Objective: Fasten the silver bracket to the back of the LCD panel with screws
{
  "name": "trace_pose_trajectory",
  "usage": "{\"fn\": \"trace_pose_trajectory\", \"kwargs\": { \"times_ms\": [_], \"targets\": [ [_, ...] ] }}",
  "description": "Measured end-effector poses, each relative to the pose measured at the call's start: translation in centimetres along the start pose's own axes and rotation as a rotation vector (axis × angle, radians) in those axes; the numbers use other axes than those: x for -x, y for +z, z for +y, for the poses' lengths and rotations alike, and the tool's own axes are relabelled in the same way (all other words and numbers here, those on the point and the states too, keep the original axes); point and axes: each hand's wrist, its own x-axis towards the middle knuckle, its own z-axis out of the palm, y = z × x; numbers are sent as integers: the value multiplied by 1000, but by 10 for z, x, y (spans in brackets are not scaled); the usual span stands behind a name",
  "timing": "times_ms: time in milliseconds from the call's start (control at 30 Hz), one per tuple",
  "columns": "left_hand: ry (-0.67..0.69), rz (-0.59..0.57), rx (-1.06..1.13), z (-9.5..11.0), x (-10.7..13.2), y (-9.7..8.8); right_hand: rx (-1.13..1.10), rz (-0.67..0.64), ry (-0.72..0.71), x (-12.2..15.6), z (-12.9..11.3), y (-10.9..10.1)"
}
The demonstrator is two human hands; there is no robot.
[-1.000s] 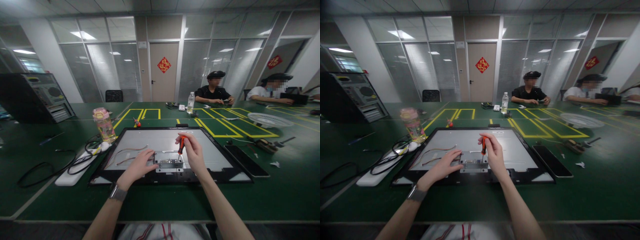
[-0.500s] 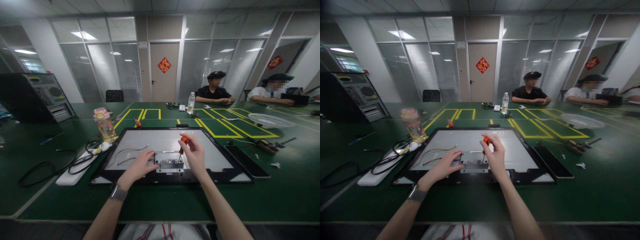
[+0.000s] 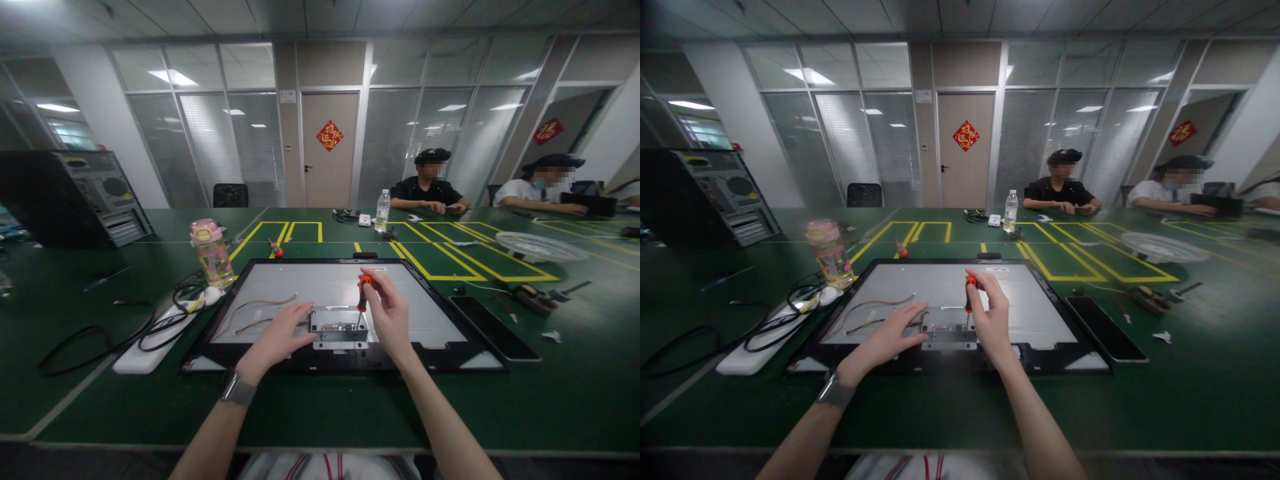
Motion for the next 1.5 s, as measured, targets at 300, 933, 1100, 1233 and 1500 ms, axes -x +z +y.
{"fn": "trace_pose_trajectory", "kwargs": {
  "times_ms": [300, 933, 1100, 1233, 1500],
  "targets": [
    [-4, -8, 0, 7, 0, -4, -65, 19, 22, 2, -3, 0],
    [-16, -9, -8, 10, 1, -6, -157, 58, 88, 2, -4, -1],
    [7, 4, 13, 4, 0, -2, -42, 101, 5, 0, -4, -1],
    [-1, 3, 12, 4, 0, -2, -53, 90, 2, 0, -4, -3],
    [-18, -3, -7, 8, 0, -4, -66, 113, 13, 2, -1, 0]
  ]
}}
